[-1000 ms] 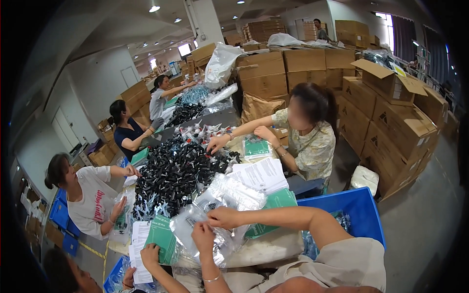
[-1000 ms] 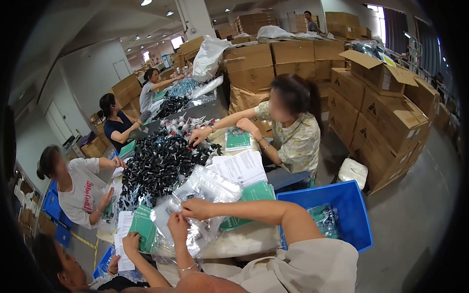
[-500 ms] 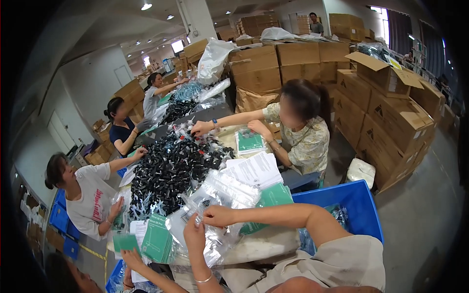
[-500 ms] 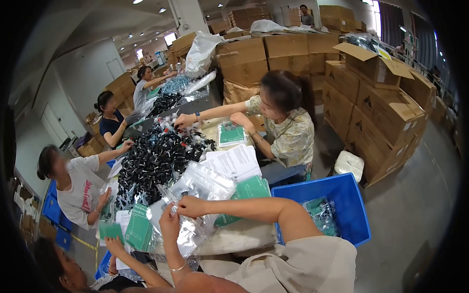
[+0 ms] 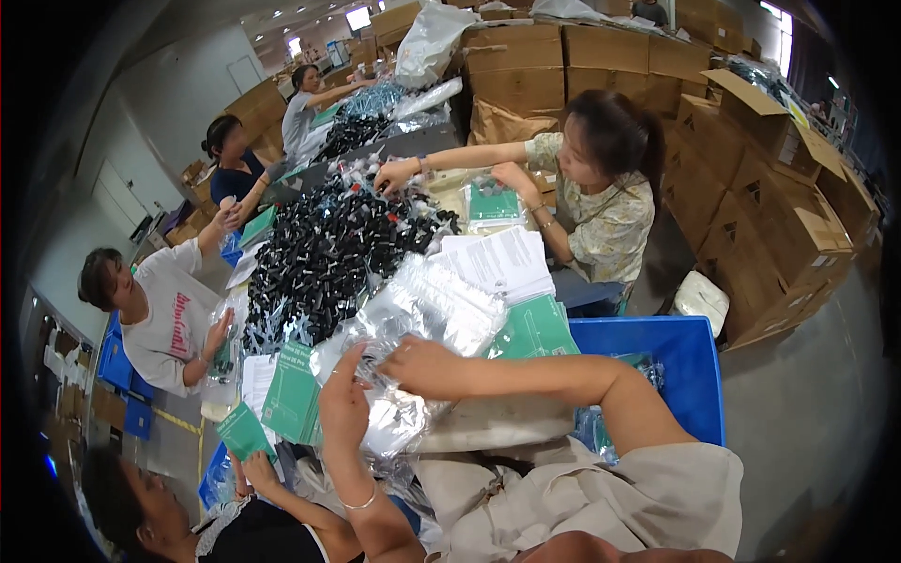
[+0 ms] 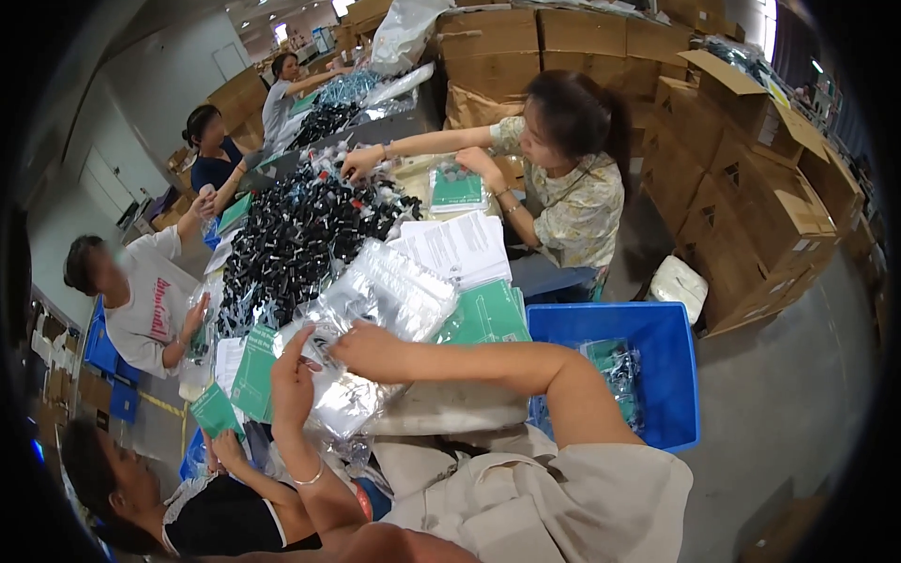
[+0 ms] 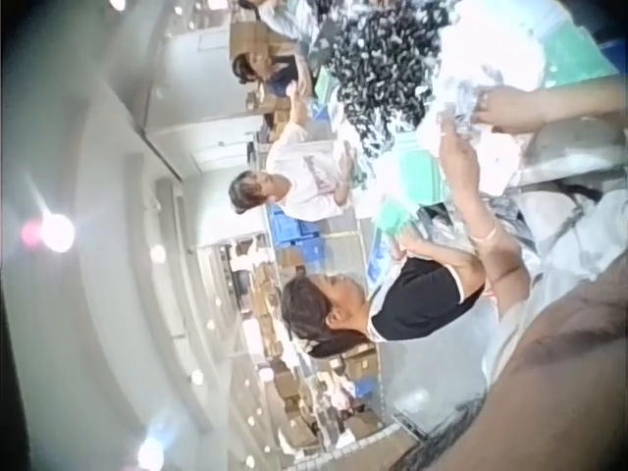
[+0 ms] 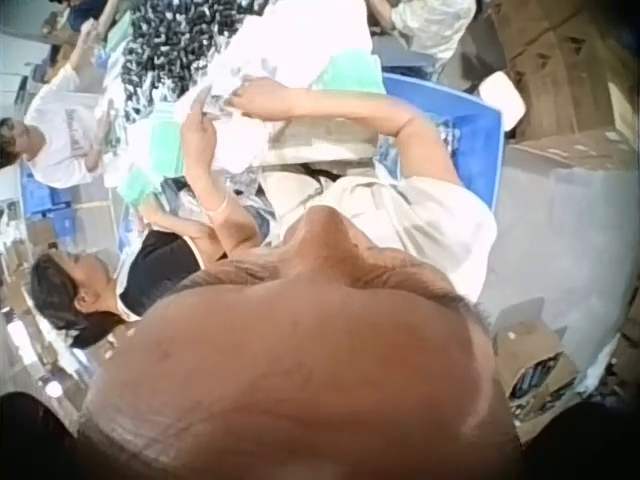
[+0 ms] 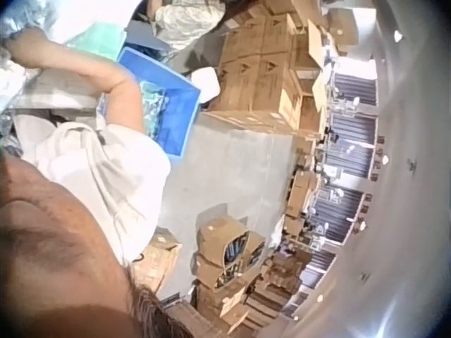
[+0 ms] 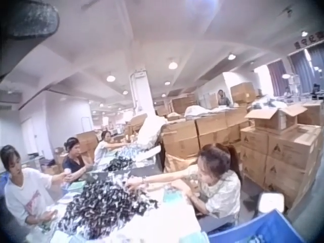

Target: Packaging small black components and instruction manuals into clear plastic bags at a production table.

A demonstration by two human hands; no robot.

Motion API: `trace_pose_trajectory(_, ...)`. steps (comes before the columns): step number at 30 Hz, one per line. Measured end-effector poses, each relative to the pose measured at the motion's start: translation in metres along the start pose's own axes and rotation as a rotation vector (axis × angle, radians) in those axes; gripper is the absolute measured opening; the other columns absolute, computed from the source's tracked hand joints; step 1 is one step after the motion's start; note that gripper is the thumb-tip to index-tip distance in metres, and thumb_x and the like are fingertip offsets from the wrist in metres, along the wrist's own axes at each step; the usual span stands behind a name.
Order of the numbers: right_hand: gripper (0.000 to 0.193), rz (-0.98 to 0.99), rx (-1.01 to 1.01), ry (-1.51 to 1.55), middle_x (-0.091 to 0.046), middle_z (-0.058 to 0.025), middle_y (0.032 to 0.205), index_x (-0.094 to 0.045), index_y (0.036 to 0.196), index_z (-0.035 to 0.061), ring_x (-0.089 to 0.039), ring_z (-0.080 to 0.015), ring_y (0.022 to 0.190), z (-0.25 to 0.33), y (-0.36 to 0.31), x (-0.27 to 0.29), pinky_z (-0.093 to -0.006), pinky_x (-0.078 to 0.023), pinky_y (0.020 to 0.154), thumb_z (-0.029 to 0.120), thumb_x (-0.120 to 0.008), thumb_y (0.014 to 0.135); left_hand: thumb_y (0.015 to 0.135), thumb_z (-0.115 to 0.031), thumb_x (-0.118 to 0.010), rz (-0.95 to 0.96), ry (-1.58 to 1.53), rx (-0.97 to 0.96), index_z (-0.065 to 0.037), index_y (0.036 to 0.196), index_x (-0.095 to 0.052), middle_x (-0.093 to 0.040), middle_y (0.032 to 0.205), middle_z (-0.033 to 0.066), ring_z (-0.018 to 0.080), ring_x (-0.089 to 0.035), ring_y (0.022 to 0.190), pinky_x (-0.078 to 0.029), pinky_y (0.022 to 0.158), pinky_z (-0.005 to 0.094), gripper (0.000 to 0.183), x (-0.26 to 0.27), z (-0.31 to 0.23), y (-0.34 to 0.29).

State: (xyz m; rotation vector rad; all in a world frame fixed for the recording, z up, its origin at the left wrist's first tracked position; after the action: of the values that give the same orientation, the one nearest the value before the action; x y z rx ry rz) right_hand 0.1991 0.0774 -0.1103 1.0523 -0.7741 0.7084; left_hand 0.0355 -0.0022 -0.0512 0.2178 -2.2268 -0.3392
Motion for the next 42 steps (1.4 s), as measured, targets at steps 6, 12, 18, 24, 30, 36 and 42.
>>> trace_pose_trajectory(6, 0.03, -0.109, -0.076, 0.221, -0.061, -0.0112, 0.101, -0.056, 0.11, 0.0055, -0.058, -0.0295, 0.095, 0.002, -0.056, 0.022, -0.0386, -0.045, 0.086, 0.015, -0.062, 0.082, 0.072, 0.017, -0.034, -0.179, -0.098, -0.066, -0.006, 0.122, -0.054, -0.061, 0.115, 0.0118, 0.0187, -0.062, 0.07, -0.049, 0.066, 0.0261, 0.058, -0.003, 0.018, -0.008)
trace_pose_trajectory(12, 0.024, -0.002, -0.505, 0.252, -0.061, -0.0091, 0.108, -0.062, 0.103, 0.0069, -0.056, -0.0277, 0.103, -0.027, -0.13, 0.104, -0.0377, -0.044, 0.089, 0.011, -0.064, 0.08, 0.072, 0.015, -0.031, -0.027, -0.321, -0.019, -0.004, 0.12, -0.056, -0.063, 0.107, 0.0126, 0.0144, -0.06, 0.069, -0.047, 0.065, 0.0247, 0.057, -0.026, 0.024, -0.015)
trace_pose_trajectory(18, 0.026, 0.159, -0.368, 0.004, -0.058, -0.0073, 0.111, -0.063, 0.102, 0.0067, -0.051, -0.0253, 0.111, -0.027, -0.176, 0.11, -0.0404, -0.04, 0.093, 0.018, -0.066, 0.078, 0.074, 0.016, -0.031, 0.053, -0.371, -0.001, -0.002, 0.123, -0.054, -0.062, 0.111, 0.0093, 0.0108, -0.057, 0.069, -0.045, 0.064, 0.0215, 0.057, -0.052, 0.033, -0.011)
trace_pose_trajectory(24, 0.025, 0.218, -0.365, -0.066, -0.055, -0.0054, 0.117, -0.064, 0.1, 0.0093, -0.047, -0.0247, 0.116, -0.028, -0.181, 0.104, -0.0403, -0.04, 0.094, 0.021, -0.068, 0.078, 0.078, 0.013, -0.034, 0.074, -0.381, 0.031, -0.005, 0.123, -0.054, -0.063, 0.107, 0.0111, 0.0132, -0.059, 0.067, -0.047, 0.065, 0.0246, 0.053, -0.064, 0.035, -0.015)
trace_pose_trajectory(30, 0.024, 0.198, -0.245, -0.253, -0.059, -0.0101, 0.112, -0.065, 0.093, 0.0024, -0.056, -0.0274, 0.106, -0.025, -0.18, 0.098, -0.0384, -0.047, 0.086, 0.014, -0.065, 0.072, 0.079, 0.013, -0.035, 0.081, -0.334, 0.029, -0.006, 0.124, -0.053, -0.063, 0.107, 0.0109, 0.014, -0.06, 0.066, -0.048, 0.065, 0.0254, 0.051, -0.069, 0.035, -0.015)
trace_pose_trajectory(36, 0.022, 0.187, -0.155, -0.377, -0.06, -0.0133, 0.107, -0.06, 0.088, -0.0001, -0.06, -0.026, 0.098, -0.02, -0.185, 0.092, -0.0358, -0.05, 0.082, 0.01, -0.065, 0.069, 0.078, 0.012, -0.036, 0.102, -0.372, 0.047, -0.006, 0.123, -0.054, -0.063, 0.107, 0.0118, 0.0158, -0.058, 0.063, -0.048, 0.064, 0.0272, 0.051, -0.094, 0.046, -0.01)
trace_pose_trajectory(42, 0.02, 0.185, -0.28, -0.162, -0.062, -0.0119, 0.096, -0.056, 0.083, 0.0011, -0.061, -0.0255, 0.086, -0.006, -0.195, 0.103, -0.0346, -0.051, 0.068, 0.013, -0.064, 0.069, 0.076, 0.011, -0.036, 0.087, -0.348, 0.083, -0.006, 0.121, -0.055, -0.063, 0.106, 0.0115, 0.0163, -0.058, 0.063, -0.048, 0.062, 0.0276, 0.052, -0.11, 0.055, -0.011)
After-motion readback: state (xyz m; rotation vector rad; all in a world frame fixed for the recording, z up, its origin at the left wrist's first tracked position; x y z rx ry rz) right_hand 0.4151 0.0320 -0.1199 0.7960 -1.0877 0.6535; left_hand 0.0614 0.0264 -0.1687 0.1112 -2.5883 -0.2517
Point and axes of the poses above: each hand's wrist, its own y-axis towards the middle knuckle, its own x-axis out of the back of the hand, z = x × y, the point moved 1 cm from there along y, towards the middle knuckle
